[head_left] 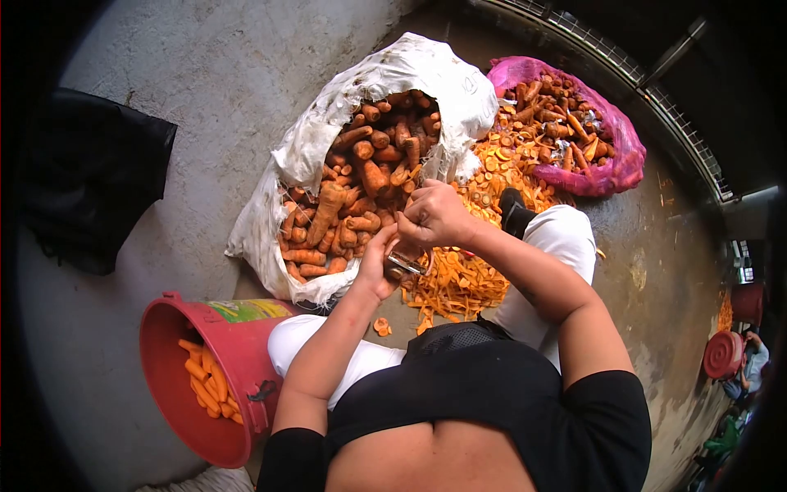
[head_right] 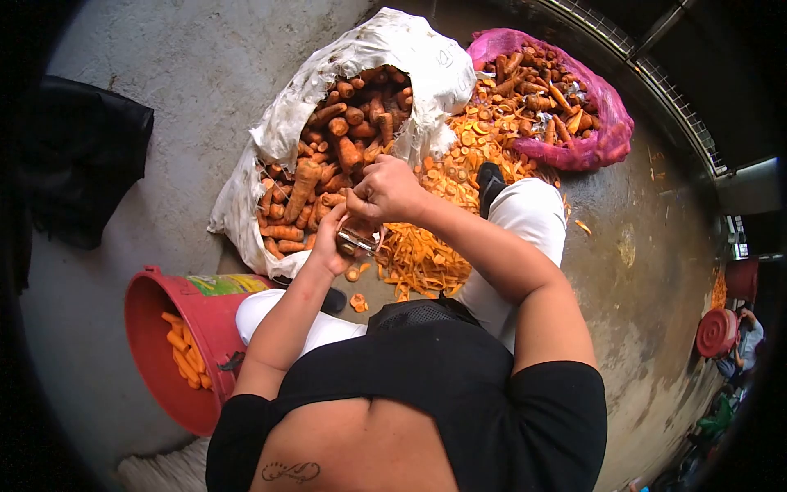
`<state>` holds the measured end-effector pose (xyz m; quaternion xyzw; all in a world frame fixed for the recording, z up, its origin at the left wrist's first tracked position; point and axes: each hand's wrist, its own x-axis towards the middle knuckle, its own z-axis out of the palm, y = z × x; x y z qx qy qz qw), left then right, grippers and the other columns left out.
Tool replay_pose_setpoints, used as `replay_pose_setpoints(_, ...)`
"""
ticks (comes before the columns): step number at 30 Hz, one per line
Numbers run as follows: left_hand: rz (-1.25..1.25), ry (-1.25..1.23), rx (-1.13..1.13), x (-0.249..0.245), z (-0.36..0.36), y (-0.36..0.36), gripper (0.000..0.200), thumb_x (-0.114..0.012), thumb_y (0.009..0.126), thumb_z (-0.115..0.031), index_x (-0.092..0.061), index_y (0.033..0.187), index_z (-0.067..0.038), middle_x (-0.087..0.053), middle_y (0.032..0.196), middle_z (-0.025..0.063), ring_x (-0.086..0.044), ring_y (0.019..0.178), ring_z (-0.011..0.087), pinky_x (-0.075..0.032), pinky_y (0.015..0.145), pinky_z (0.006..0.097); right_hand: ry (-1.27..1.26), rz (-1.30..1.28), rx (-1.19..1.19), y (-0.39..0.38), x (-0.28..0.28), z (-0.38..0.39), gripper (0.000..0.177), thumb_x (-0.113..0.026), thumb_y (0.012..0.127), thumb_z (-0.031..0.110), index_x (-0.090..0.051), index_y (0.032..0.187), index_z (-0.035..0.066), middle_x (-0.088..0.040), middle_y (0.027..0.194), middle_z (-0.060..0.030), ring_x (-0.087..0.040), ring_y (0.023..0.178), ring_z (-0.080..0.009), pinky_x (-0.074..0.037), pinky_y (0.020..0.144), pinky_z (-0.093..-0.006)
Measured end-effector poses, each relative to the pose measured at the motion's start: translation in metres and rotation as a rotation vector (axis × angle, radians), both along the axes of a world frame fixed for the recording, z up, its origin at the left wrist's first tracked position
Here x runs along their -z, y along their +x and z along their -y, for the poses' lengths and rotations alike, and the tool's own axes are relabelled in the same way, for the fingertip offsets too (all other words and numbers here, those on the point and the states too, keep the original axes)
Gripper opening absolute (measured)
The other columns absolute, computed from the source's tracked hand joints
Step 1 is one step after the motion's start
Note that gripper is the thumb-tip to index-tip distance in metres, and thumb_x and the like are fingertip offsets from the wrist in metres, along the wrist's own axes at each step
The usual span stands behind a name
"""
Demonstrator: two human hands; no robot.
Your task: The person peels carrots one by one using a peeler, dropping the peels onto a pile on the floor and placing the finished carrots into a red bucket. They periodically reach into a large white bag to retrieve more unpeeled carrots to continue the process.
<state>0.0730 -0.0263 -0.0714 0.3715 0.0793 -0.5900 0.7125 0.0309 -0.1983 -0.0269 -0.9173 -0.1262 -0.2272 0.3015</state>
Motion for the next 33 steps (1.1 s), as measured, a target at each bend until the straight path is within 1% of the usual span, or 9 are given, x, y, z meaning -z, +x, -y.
replay_pose_setpoints(9,0.015,0.089,-0.135,-0.026,0.009,-0.01,0.041,-0.04,0.095,-0.042,-0.057,0.103,-0.005,-0.065,0.084,0.0128,-0.064,0.061,0.0193,-0.049,0.043,0.0269,0.012,0.02,0.006,0.0,0.007,0.0,0.03,-0.06,0.076,0.029,-0.066,0.05,0.014,-0.054,0.047,-0.0053,-0.052,0.048,-0.024,-0.042,0.055,-0.0339)
replay_pose_setpoints(13,0.083,0.256,-0.063,-0.05,0.003,-0.033,0.04,-0.04,0.095,-0.04,-0.053,0.108,-0.004,-0.062,0.08,0.0139,-0.057,0.05,0.0198,-0.041,0.033,0.0247,-0.117,-0.142,0.229,0.009,0.012,0.045,0.037,-0.054,0.082,0.036,-0.07,0.056,0.015,-0.058,0.049,-0.005,-0.055,0.046,-0.0225,-0.045,0.062,-0.0337)
replay_pose_setpoints(16,0.026,0.057,0.072,-0.043,-0.006,-0.031,0.041,-0.04,0.096,-0.041,-0.051,0.11,-0.004,-0.06,0.078,0.0136,-0.052,0.047,0.0185,-0.039,0.033,0.0244,-0.131,-0.051,0.349,0.005,0.016,0.059,0.04,-0.053,0.084,0.036,-0.067,0.053,0.015,-0.055,0.045,-0.0056,-0.05,0.042,-0.0228,-0.046,0.066,-0.0335)
replay_pose_setpoints(18,0.02,0.057,0.078,-0.046,-0.008,-0.032,0.043,-0.039,0.096,-0.042,-0.051,0.111,-0.004,-0.06,0.078,0.0134,-0.05,0.047,0.0176,-0.039,0.035,0.024,-0.148,-0.311,0.461,0.005,0.016,0.07,0.044,-0.05,0.086,0.034,-0.062,0.048,0.014,-0.053,0.043,-0.0057,-0.047,0.039,-0.0202,-0.046,0.067,-0.0332)
replay_pose_setpoints(22,0.002,-0.058,0.103,-0.043,-0.02,-0.023,0.045,-0.038,0.097,-0.042,-0.051,0.113,-0.003,-0.06,0.084,0.014,-0.054,0.05,0.0197,-0.045,0.039,0.0254,-0.511,-0.302,0.776,0.007,0.025,0.109,0.045,-0.048,0.086,0.028,-0.06,0.047,0.01,-0.052,0.042,-0.008,-0.049,0.037,-0.0222,-0.046,0.063,-0.0373)
replay_pose_setpoints(25,-0.02,-0.058,0.014,-0.037,-0.019,-0.016,0.045,-0.041,0.097,-0.042,-0.05,0.116,-0.002,-0.06,0.09,0.0139,-0.06,0.058,0.0229,-0.052,0.045,0.0286,-0.504,-0.169,0.677,0.007,0.004,0.099,0.043,-0.05,0.086,0.031,-0.065,0.051,0.01,-0.057,0.045,-0.0079,-0.055,0.04,-0.0211,-0.048,0.058,-0.036)
replay_pose_setpoints(29,-0.046,-0.026,-0.1,-0.028,-0.011,-0.007,0.042,-0.046,0.096,-0.039,-0.051,0.118,-0.003,-0.062,0.094,0.0117,-0.066,0.077,0.0249,-0.058,0.066,0.0368,0.244,-0.425,0.351,0.002,-0.037,0.053,0.039,-0.054,0.087,0.036,-0.072,0.062,0.013,-0.062,0.051,-0.0067,-0.061,0.046,-0.0168,-0.047,0.046,-0.0306)
replay_pose_setpoints(32,-0.071,0.004,-0.134,-0.025,-0.003,-0.004,0.038,-0.045,0.097,-0.036,-0.052,0.119,-0.007,-0.063,0.097,0.0071,-0.065,0.087,0.0216,-0.056,0.078,0.0392,-0.062,-0.12,0.132,0.005,-0.015,0.033,0.029,-0.062,0.08,0.029,-0.07,0.058,0.012,-0.053,0.047,-0.003,-0.05,0.046,-0.0186,-0.043,0.058,-0.0325)
replay_pose_setpoints(33,-0.104,0.023,-0.162,-0.026,0.0,-0.005,0.036,-0.045,0.097,-0.036,-0.053,0.119,-0.008,-0.063,0.098,0.0063,-0.064,0.088,0.0208,-0.055,0.079,0.039,-0.012,-0.097,0.104,0.002,-0.018,0.023,0.028,-0.063,0.079,0.028,-0.068,0.056,0.012,-0.051,0.047,-0.0032,-0.048,0.048,-0.0204,-0.042,0.059,-0.0336)
